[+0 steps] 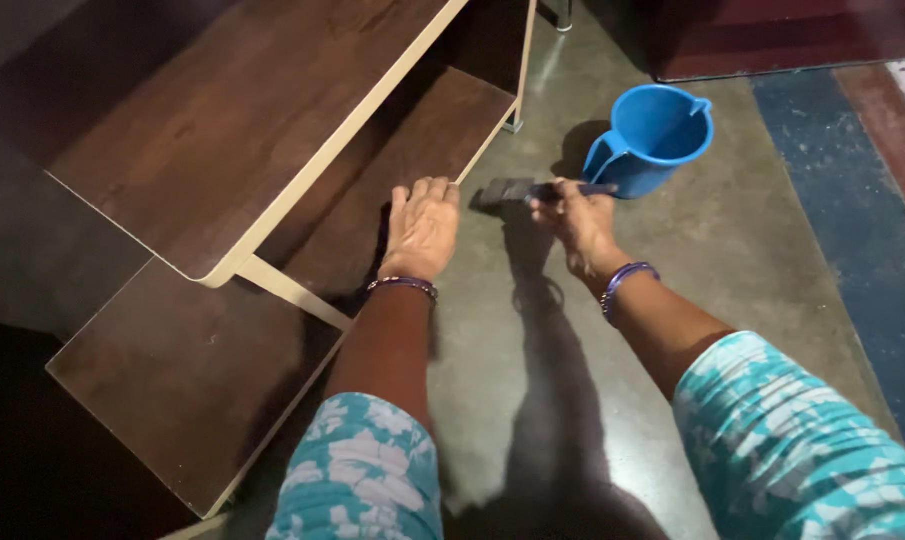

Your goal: The person uses a paintbrush to apply a dark finish to the edges and shelves of a wooden cabinet. They repeatedly dip the brush into a blue plastic cup and paint the vertical and horizontal surfaces of the cabinet.

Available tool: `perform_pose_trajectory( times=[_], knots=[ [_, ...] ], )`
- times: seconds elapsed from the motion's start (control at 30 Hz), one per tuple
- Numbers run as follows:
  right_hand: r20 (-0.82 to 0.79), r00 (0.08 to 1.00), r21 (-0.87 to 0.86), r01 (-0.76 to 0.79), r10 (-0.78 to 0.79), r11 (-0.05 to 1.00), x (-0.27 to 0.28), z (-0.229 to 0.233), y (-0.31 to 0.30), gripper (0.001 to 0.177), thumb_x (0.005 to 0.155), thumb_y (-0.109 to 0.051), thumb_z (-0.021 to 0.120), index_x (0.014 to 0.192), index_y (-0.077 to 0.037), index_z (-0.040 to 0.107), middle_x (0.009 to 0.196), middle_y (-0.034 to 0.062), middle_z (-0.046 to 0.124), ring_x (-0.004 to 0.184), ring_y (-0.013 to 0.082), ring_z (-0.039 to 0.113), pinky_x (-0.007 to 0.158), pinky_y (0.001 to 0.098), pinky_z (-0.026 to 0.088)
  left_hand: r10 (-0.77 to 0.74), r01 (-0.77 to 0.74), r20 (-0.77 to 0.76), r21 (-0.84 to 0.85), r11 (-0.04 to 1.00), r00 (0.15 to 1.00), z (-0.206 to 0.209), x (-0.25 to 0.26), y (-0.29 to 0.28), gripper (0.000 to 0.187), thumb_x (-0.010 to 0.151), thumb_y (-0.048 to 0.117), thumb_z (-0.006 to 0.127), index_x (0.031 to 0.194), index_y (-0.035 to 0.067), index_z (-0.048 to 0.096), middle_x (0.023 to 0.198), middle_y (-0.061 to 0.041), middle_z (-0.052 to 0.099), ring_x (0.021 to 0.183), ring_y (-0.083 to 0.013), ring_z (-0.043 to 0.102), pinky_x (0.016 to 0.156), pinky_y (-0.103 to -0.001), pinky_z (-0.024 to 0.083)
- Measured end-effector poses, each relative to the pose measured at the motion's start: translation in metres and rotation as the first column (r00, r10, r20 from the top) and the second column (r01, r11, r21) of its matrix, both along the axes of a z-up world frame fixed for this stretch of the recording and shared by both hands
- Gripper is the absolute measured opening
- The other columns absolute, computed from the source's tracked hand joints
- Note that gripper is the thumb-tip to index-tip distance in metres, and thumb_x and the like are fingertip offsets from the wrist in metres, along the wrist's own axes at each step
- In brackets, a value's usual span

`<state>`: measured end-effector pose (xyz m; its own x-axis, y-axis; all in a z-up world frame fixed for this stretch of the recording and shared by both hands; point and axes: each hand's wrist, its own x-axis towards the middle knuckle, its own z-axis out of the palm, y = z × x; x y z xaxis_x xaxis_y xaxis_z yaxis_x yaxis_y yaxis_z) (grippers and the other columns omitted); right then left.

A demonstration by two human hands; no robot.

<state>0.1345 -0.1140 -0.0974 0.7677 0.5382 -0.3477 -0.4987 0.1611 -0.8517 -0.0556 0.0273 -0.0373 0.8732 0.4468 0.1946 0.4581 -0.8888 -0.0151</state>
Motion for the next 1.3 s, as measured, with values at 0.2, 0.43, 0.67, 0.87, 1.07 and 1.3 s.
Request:
perform_pose_trajectory(
  times=[0.2,0.43,0.67,0.87,1.07,1.3],
  knots=[
    [-0.059,0.997,-0.01,0.052,-0.053,0.999,-0.009,0.01,0.015,0.021,0.101,-0.018,0.058,0.112,0.0,0.058,0.096,0.0123,0.069,0.083,0.025,0.076,0.065,0.0337,0.065,-0.05,0.045,0.072,0.069,0.997,0.996,-0.014,-0.002,0.02,0.043,0.095,0.01,0.053,0.137,0.003,0.059,0.146,-0.01,0.057,0.136,-0.0268,0.049,0.108,-0.047,0.036],
    [-0.019,1.0,0.028,0.025,-0.024,0.999,-0.033,0.017,0.037,0.021,0.101,-0.017,0.058,0.11,0.002,0.06,0.094,0.0115,0.065,0.084,0.0262,0.077,0.068,0.0351,0.067,-0.056,0.04,0.128,0.127,0.991,0.99,-0.007,-0.027,0.031,0.046,0.095,0.012,0.052,0.139,0.001,0.058,0.149,-0.011,0.055,0.138,-0.0267,0.048,0.108,-0.048,0.036],
    [-0.028,0.994,-0.095,-0.106,0.103,0.99,-0.042,0.038,0.03,0.021,0.1,-0.015,0.055,0.104,0.006,0.059,0.088,0.0169,0.071,0.081,0.031,0.077,0.068,0.0376,0.065,-0.035,0.024,0.091,0.12,0.992,0.995,-0.004,-0.038,0.032,0.044,0.096,0.013,0.051,0.138,0.003,0.059,0.149,-0.01,0.055,0.139,-0.0262,0.048,0.107,-0.048,0.037],
    [0.061,0.998,-0.029,-0.022,0.024,0.999,-0.029,0.022,0.032,0.021,0.101,-0.014,0.058,0.105,0.007,0.059,0.087,0.0105,0.064,0.084,0.0293,0.076,0.072,0.0382,0.068,-0.057,0.043,0.102,0.139,0.989,0.993,-0.005,-0.03,0.028,0.044,0.096,0.014,0.049,0.137,0.004,0.059,0.149,-0.01,0.055,0.139,-0.0253,0.048,0.108,-0.047,0.036],
    [0.0,0.993,-0.031,-0.114,0.114,0.993,-0.052,0.029,0.037,0.021,0.1,-0.013,0.057,0.104,0.007,0.06,0.092,0.0182,0.069,0.08,0.0315,0.076,0.069,0.0392,0.066,-0.038,0.025,0.105,0.12,0.992,0.994,-0.004,-0.029,0.027,0.043,0.097,0.014,0.05,0.137,0.003,0.059,0.148,-0.009,0.056,0.139,-0.0252,0.047,0.108,-0.047,0.036],
    [-0.044,0.998,-0.156,-0.044,0.037,0.987,-0.039,0.027,0.036,0.026,0.1,-0.01,0.059,0.107,0.016,0.06,0.094,0.0243,0.068,0.076,0.0356,0.074,0.068,0.0407,0.065,-0.032,0.019,0.104,0.122,0.992,0.994,-0.003,-0.032,0.03,0.043,0.096,0.014,0.051,0.137,0.003,0.06,0.148,-0.009,0.056,0.138,-0.0254,0.048,0.108,-0.047,0.036]
  ],
)
